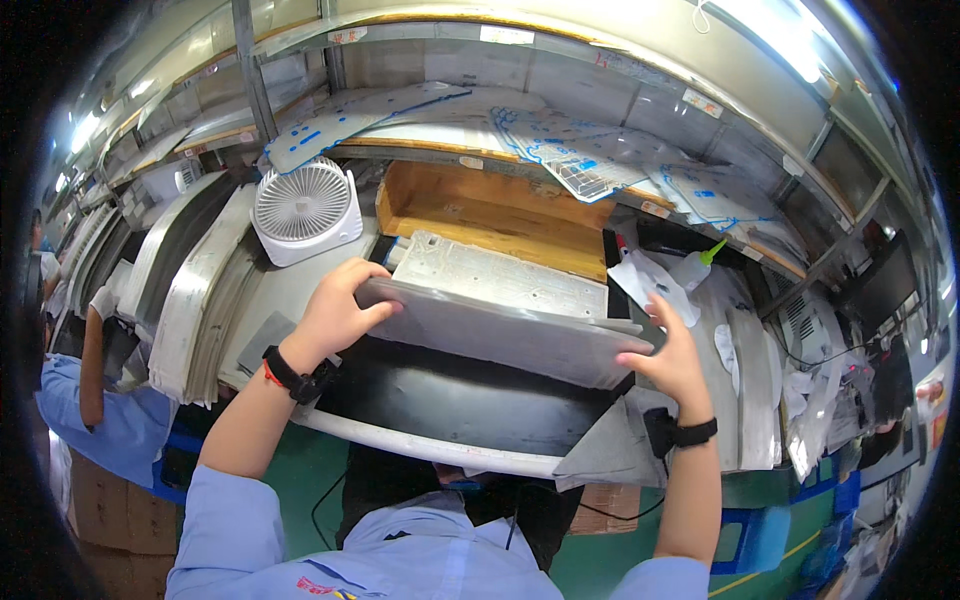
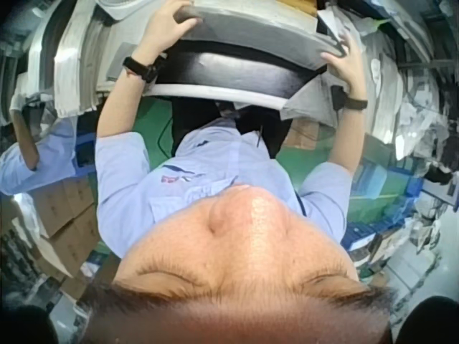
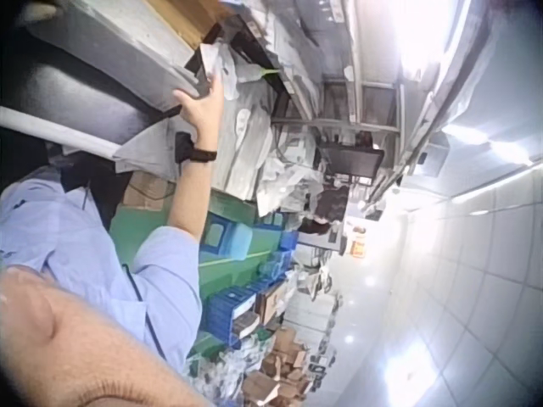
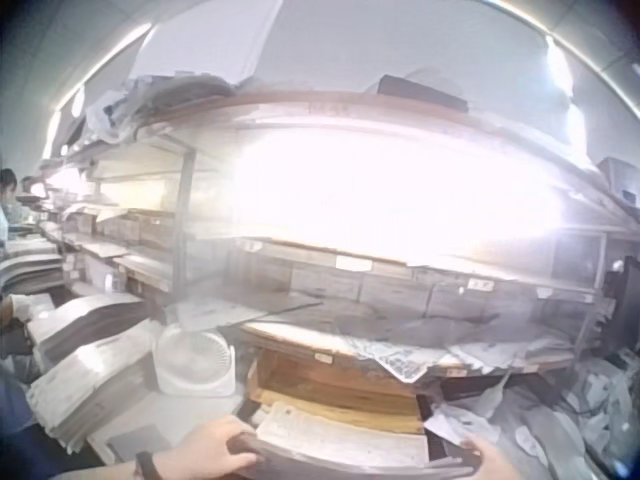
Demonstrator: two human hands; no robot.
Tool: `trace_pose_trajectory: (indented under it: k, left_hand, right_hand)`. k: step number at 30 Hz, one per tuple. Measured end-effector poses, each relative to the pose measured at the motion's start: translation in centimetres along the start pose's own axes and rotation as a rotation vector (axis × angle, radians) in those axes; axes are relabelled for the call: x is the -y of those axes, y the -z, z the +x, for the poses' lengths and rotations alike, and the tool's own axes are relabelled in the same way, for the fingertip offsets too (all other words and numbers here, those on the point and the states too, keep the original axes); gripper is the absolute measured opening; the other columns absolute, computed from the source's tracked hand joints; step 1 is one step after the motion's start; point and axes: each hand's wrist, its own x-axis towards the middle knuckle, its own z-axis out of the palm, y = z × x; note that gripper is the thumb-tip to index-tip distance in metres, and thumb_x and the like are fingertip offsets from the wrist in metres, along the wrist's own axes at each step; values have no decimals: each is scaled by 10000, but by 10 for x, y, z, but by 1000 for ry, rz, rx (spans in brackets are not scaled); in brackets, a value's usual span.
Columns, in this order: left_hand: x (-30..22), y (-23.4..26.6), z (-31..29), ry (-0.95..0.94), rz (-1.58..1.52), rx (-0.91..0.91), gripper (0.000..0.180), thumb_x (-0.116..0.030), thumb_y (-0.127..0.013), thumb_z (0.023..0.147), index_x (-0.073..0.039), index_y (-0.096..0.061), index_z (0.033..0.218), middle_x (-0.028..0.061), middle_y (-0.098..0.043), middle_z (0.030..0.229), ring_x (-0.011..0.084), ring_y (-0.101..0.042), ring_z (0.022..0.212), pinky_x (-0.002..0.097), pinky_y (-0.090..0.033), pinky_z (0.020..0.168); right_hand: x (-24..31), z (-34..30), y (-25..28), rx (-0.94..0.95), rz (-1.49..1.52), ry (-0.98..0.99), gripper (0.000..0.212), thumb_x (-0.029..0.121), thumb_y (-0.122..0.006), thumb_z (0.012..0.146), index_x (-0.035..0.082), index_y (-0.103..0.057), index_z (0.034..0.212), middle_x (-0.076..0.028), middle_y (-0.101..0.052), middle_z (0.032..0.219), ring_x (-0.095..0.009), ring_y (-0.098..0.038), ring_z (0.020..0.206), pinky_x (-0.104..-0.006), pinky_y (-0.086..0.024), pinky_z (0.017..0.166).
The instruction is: Assembling and checking electrical components for lighting fixtures on a factory line.
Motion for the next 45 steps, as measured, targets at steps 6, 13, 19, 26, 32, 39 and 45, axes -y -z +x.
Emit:
trace_pose_trajectory:
  k: [6,13,19,26,32,39,45]
  left_hand:
    - [-9,-9,1,-2,-155,58,352,-109,-720,753,-3,-571,1054,132,-576,1035,280,-580,959,331,-449,854]
    - [-11,-11,-8,-35,-116,22,308,-80,-717,747,-5,-585,1015,126,-582,1005,260,-584,914,327,-450,831]
    - [-8,-3,-13,-48,-196,38,257,-56,-709,743,-7,-608,974,108,-603,904,246,-585,845,313,-449,776]
    - [-11,2,-21,-4,-245,140,238,11,-702,726,-9,-606,944,91,-580,873,225,-582,786,300,-466,711]
    - [-6,-6,-26,-70,-262,58,219,53,-678,731,-5,-600,927,85,-567,852,212,-572,770,289,-464,685]
    - [0,5,-18,-9,-359,133,358,-43,-619,850,-23,-494,1184,104,-546,1112,201,-534,1035,320,-427,904]
    - [-1,22,0,112,-973,-272,643,-474,-418,979,-35,-241,1415,128,-356,1398,247,-365,1274,398,-317,1045]
  right_hand:
    - [44,-13,-46,-211,1044,-262,739,16,-768,722,46,-378,1349,-93,-555,1182,-187,-540,1101,-319,-419,948]
    - [31,-15,-56,-329,920,-56,613,-9,-741,739,56,-435,1266,-30,-527,1012,-113,-535,911,-228,-446,806]
    - [36,-17,-59,-456,1045,-86,448,68,-776,748,67,-501,1102,-11,-498,964,-97,-505,877,-224,-431,768]
    - [50,-5,-16,-495,148,194,500,276,-834,670,33,-573,1020,-113,-590,1018,-251,-563,953,-338,-430,874]
    - [182,34,-23,160,-130,440,908,441,-824,609,3,-442,1307,-225,-491,1282,-364,-507,1151,-435,-420,969]
    - [176,76,-67,353,-178,351,369,292,-745,729,46,-579,949,-180,-651,839,-364,-638,794,-443,-500,668]
    - [184,91,-17,-24,393,242,299,127,-783,720,32,-612,945,-156,-661,811,-272,-668,753,-341,-512,681]
